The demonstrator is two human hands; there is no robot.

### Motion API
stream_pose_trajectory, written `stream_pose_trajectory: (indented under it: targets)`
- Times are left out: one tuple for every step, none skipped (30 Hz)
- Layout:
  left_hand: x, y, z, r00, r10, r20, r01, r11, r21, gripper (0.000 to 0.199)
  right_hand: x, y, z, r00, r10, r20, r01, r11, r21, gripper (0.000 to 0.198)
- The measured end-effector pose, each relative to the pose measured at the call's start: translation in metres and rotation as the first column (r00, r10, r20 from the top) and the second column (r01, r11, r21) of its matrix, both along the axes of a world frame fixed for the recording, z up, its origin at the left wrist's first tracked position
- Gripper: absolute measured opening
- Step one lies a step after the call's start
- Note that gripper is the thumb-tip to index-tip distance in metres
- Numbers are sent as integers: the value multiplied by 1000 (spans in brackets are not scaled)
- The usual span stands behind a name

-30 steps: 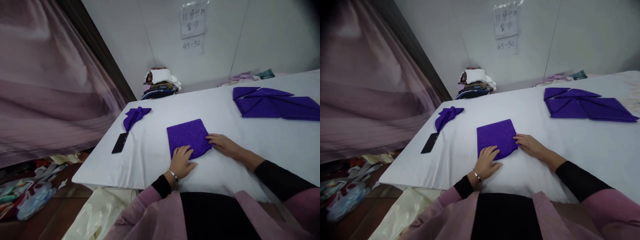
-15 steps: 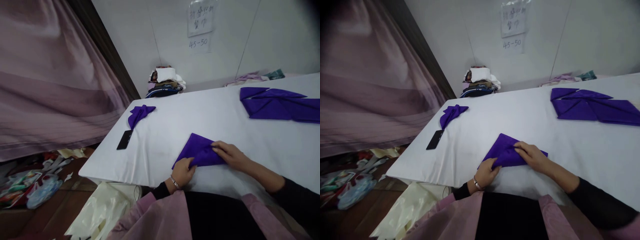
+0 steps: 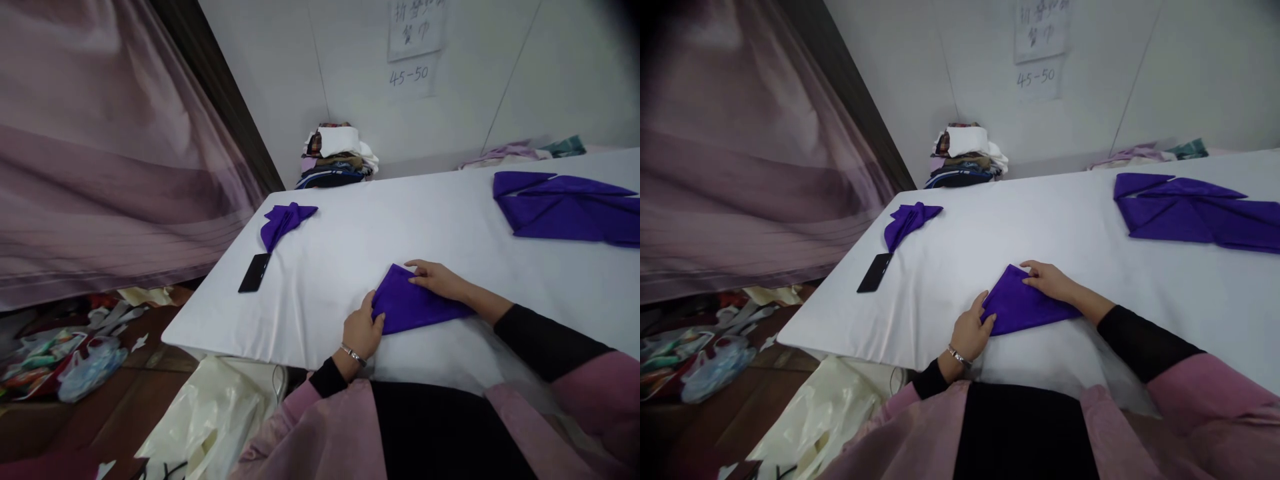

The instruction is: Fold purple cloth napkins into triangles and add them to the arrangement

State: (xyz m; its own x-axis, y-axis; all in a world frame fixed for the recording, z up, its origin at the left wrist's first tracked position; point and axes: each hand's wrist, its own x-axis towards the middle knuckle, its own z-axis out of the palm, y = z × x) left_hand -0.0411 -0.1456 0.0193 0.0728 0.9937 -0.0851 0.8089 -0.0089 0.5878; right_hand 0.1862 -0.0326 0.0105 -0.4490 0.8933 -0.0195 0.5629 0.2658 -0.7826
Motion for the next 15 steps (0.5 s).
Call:
stream_pose_trajectory:
  targets:
    - [0,0,0,1000,-3,2,3,1000,-5,58,0,0,-1,1000,-17,6,17,1000,-1,41]
    - [0,1,1,1000,-7,4,7,1000,-10,57,0,0,-1,999,-36,21,35,999,3,39]
    - [0,1,2,1000,-11,4,11,1000,-14,57,-2,1,-1,997,-57,42,57,998,12,38]
    - [-1,0,3,1000,-14,2,14,1000,-15,58,-3,1,-1,995,-79,66,78,997,24,37]
    - [-3,-1,4,1000,-13,-1,13,1000,-13,58,-5,1,-1,991,-98,94,95,995,41,36]
    - [-4,-2,5,1000,-12,-2,12,1000,-7,59,-7,1,-1,985,-115,125,108,992,61,36]
    - [-6,-3,6,1000,-9,0,9,1000,2,59,-9,0,-1,979,-133,156,121,989,83,36]
    - [-9,-5,6,1000,-4,5,3,1000,12,60,-11,-1,-1,971,-149,188,130,986,107,36]
    - [-12,-7,5,1000,3,11,-3,1000,24,60,-13,-2,-1,961,-166,221,139,981,132,36]
    - [-15,-9,4,1000,11,17,-11,999,36,61,-14,-4,-1,950,-183,254,146,977,158,37]
    - [-18,-11,3,1000,17,22,-18,999,49,61,-16,-5,-1,937,-200,285,152,971,182,37]
    - [-20,-12,1,999,22,27,-23,998,63,61,-18,-6,-1,925,-215,314,156,966,205,38]
    - [-23,-14,-1,999,25,31,-27,997,78,60,-19,-7,-2,913,-228,339,158,962,224,38]
    - [-26,-15,-3,999,23,37,-26,995,92,60,-20,-8,-2,901,-241,360,160,958,239,39]
    - [-28,-16,-5,999,19,42,-23,994,108,59,-22,-8,-2,892,-251,376,163,954,251,39]
